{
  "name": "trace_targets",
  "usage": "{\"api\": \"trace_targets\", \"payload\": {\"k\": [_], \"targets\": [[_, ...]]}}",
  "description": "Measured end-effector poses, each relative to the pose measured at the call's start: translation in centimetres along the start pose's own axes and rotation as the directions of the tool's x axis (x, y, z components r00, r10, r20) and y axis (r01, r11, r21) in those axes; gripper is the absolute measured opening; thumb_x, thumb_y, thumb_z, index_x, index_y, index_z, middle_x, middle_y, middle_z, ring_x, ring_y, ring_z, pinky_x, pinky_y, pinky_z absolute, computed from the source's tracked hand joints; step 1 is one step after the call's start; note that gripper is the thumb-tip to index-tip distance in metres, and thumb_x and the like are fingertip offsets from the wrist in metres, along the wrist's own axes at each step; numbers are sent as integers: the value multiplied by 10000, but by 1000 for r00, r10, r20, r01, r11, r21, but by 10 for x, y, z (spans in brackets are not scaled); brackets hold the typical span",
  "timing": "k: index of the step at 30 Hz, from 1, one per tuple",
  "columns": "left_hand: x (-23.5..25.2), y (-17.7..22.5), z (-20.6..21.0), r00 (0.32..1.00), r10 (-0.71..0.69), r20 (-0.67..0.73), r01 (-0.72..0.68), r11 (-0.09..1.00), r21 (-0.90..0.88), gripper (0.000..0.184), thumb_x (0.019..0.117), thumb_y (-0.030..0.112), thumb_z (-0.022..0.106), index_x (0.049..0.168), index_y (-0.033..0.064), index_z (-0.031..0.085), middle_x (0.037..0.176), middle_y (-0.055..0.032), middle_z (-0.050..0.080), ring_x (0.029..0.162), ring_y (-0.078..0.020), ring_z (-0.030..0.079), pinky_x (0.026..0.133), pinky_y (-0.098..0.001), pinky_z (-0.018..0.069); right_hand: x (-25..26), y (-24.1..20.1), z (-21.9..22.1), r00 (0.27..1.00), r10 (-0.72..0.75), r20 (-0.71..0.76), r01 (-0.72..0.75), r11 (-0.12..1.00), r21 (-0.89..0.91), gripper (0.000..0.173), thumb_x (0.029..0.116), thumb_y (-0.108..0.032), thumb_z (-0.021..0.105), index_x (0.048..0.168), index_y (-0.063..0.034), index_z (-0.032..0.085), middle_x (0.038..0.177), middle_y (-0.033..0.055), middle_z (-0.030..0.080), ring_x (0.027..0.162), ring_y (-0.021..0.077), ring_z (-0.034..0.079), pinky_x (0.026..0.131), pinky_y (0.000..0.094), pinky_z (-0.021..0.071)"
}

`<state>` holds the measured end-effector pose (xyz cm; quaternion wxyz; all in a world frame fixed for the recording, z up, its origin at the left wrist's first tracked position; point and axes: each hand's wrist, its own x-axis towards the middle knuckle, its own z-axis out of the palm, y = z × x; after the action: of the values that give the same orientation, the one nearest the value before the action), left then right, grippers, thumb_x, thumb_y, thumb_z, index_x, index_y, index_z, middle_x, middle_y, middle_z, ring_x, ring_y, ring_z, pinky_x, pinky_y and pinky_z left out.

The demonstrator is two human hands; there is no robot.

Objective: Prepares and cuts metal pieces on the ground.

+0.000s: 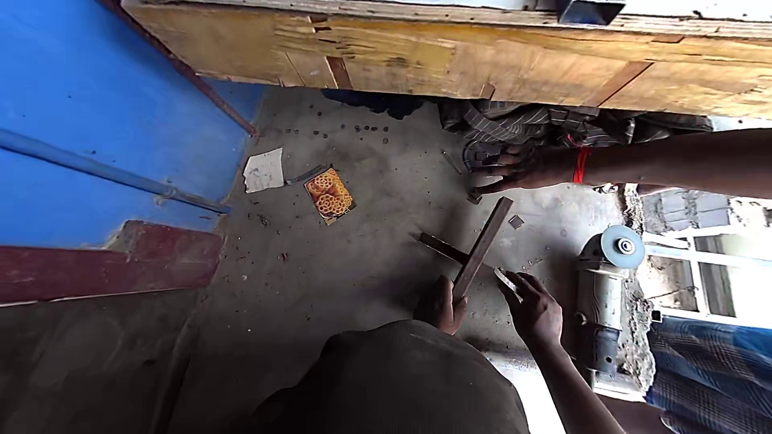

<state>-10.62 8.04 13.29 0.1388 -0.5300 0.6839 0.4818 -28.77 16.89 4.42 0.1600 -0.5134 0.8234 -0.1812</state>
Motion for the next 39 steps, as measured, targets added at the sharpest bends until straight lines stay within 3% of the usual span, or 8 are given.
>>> {"api": "trace_targets", "payload": {"k": [5, 18, 23, 26, 29, 33, 36, 39], "targets": [[35, -55, 54, 935, 182, -304, -200, 979, -31, 424, 1013, 364, 620, 1210, -11, 600, 1082, -175, 674, 999, -291, 693, 882, -441, 573, 0, 1, 1, 1000, 4, -11, -4, 1000, -2, 298, 910, -137, 786, 1208, -131, 768, 1198, 137, 729, 870, 360, 727, 690, 602, 569], [35, -52, 52, 948, 156, -276, -170, 985, -25, 411, 1023, 384, 590, 1215, 20, 585, 1058, -155, 684, 962, -284, 707, 840, -443, 588, -1, 0, 3, 999, 36, -21, -37, 999, -21, 299, 902, -137, 795, 1199, -126, 772, 1191, 140, 727, 885, 360, 724, 692, 602, 565], [6, -4, 0, 1000, -6, 12, 6, 1000, -5, 420, 1093, 310, 501, 1353, -20, 509, 1246, -227, 625, 1174, -348, 628, 1016, -469, 490, 0, -4, -3, 999, 41, 17, -41, 999, -3, 286, 916, -150, 782, 1201, -120, 771, 1191, 153, 726, 911, 364, 721, 731, 602, 566], [29, -43, 42, 962, 140, -235, -146, 989, -12, 405, 1038, 380, 564, 1216, 17, 587, 1071, -164, 666, 985, -289, 687, 878, -445, 564, 2, -7, -5, 995, 92, 37, -92, 996, 2, 352, 891, -165, 813, 1235, -121, 752, 1224, 150, 713, 941, 366, 718, 757, 609, 566], [36, -56, 54, 947, 147, -287, -158, 987, -16, 439, 1032, 425, 559, 1247, 42, 583, 1098, -132, 674, 975, -263, 697, 859, -442, 576, 2, -13, -10, 993, 117, -32, -115, 992, 46, 463, 852, -227, 850, 1256, -58, 703, 1170, 183, 704, 947, 382, 712, 759, 614, 565], [34, -54, 52, 941, 140, -309, -140, 990, 23, 482, 1009, 446, 589, 1258, 33, 587, 1073, -136, 690, 969, -278, 701, 861, -448, 575, -3, -33, -21, 965, 252, -77, -234, 953, 191, 253, 944, -151, 692, 1128, 22, 715, 977, 175, 678, 772, 300, 645, 687, 510, 533], [36, -55, 47, 937, 148, -316, -147, 989, 28, 517, 998, 507, 589, 1212, 37, 610, 1024, -126, 682, 937, -265, 694, 853, -444, 573, -10, -47, -24, 914, 397, 80, -404, 879, 252, 267, 1052, -175, 552, 1157, -6, 730, 1041, 167, 694, 779, 275, 694, 746, 495, 594], [40, -54, 40, 934, 155, -321, -146, 988, 53, 553, 1024, 558, 527, 1123, 31, 662, 974, -126, 682, 907, -274, 693, 839, -461, 573, -21, -57, -16, 890, 439, 122, -456, 862, 224, 289, 1064, -223, 541, 1082, -52, 774, 1019, 145, 716, 877, 300, 700, 811, 531, 559]]}}
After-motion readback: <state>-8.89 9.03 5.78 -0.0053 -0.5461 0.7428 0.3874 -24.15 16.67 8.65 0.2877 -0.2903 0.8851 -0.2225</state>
